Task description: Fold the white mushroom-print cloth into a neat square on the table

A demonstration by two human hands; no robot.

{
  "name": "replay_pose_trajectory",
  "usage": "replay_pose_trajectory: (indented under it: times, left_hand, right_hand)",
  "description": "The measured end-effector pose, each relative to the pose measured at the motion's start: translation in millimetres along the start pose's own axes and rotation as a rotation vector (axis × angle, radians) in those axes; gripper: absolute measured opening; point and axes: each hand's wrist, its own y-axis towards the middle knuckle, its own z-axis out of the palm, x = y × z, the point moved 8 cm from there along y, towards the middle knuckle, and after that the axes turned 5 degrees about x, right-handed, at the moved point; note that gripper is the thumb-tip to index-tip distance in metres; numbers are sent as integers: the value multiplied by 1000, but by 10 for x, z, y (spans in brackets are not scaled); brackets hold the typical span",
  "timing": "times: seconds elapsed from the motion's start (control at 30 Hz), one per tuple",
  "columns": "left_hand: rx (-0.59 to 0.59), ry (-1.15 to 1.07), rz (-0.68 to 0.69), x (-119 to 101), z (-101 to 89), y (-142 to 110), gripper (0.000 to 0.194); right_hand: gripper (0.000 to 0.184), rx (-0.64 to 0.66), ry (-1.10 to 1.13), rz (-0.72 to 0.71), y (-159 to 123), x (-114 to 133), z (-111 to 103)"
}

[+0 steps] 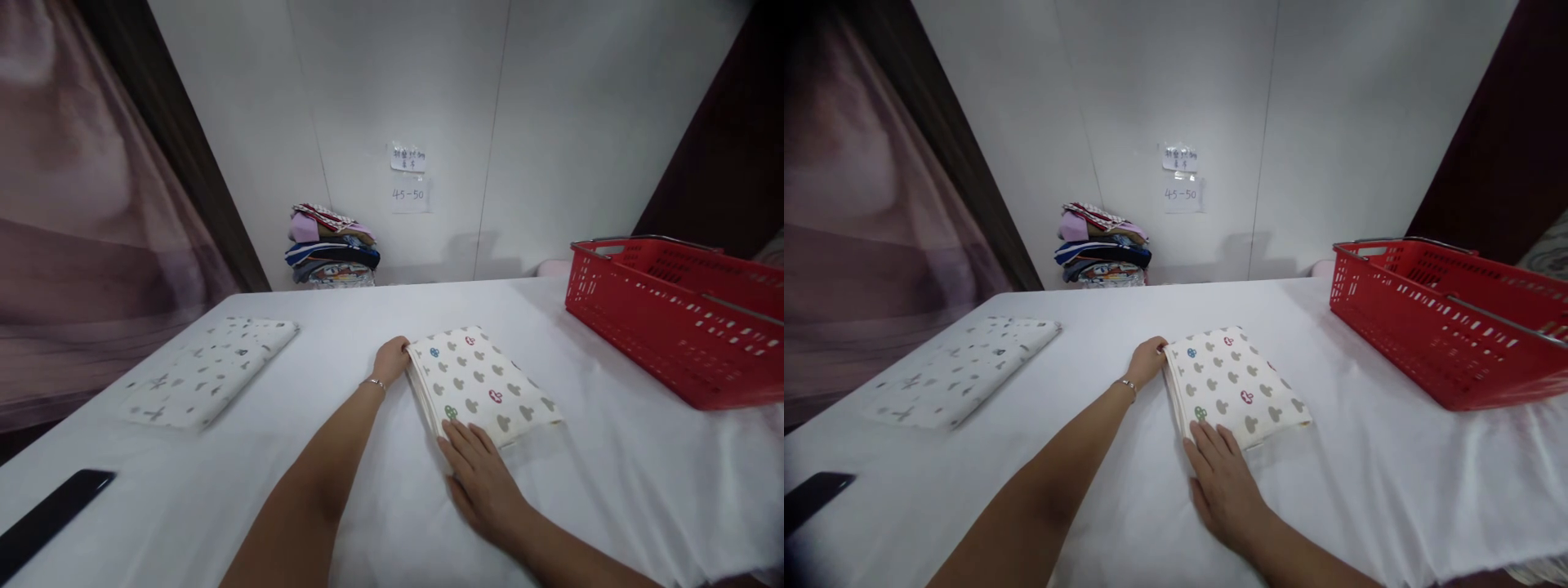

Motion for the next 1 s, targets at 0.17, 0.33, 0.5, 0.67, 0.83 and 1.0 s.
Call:
replay_pose_trajectory:
  times: [0.17, 0.33, 0.5, 0.67, 0.83, 1.0]
  left_hand:
    - [-27, -26, -60, 37, 15, -5, 15]
    - [44, -125, -4, 48, 33, -19, 22]
    - [199, -270, 39, 129, 51, 21, 34]
    - [167, -266, 63, 134, -28, 84, 30]
    - [186, -91, 213, -28, -28, 81, 31]
    - [203, 154, 303, -114, -22, 43, 33]
  right_hand:
    - [54, 2, -8, 0, 0, 3, 1]
    - [55, -10, -8, -3, -6, 8, -6]
    - [55, -11, -13, -12, -4, 20, -10]
    - [55, -12, -30, -18, -9, 23, -3]
    - [53, -36, -24, -16, -15, 18, 4]
    - [54, -53, 0, -20, -12, 16, -10]
